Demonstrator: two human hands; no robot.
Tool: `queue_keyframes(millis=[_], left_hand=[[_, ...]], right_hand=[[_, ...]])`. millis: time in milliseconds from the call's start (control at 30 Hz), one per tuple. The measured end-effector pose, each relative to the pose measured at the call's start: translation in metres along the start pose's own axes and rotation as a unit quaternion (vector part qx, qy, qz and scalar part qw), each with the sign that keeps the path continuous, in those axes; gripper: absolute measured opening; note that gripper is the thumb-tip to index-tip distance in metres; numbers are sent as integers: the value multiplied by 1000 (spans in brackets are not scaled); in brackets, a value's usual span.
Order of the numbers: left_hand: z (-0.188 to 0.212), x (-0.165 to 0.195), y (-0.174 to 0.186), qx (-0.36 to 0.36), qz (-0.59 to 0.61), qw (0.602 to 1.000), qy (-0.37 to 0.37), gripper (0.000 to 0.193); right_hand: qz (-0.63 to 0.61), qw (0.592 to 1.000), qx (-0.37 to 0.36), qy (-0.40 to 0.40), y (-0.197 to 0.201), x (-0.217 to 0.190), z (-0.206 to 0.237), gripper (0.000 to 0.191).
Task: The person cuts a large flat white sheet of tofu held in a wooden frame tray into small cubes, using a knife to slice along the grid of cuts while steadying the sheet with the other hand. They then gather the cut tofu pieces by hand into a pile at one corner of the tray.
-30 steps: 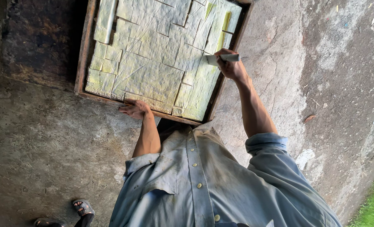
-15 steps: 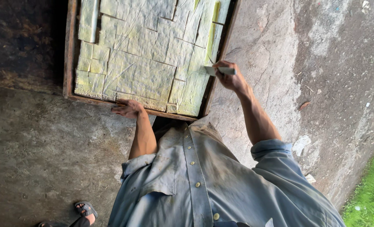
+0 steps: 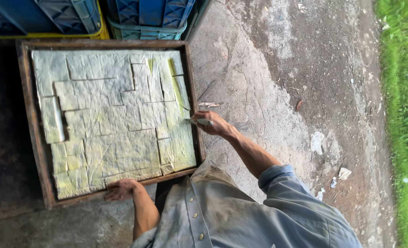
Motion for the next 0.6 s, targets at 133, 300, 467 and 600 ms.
queue_keyframes(millis=[133,300,467,600], left_hand=[[10,-17,5,35,249,965,71,57],[11,-25,6,99,346,923,139,54],[3,-21,4,114,417,894,112,55],[-6,-19,9,78,546,833,46,58]], right_hand=[[20,997,-57,-37,2,-2,-12,21],[70,994,-66,56,53,-32,-82,14],[-15,952,138,273,126,-107,-209,4],[-92,959,163,214,112,-149,-318,6]])
Point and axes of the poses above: each hand's wrist, its own z-axis away from the middle knuckle, its own y-axis out of the back of the hand, x = y × z, the point moved 8 cm from there along -z, towards the middle knuckle, and after that the axes turned 4 degrees about -x, right-handed, at the moved point
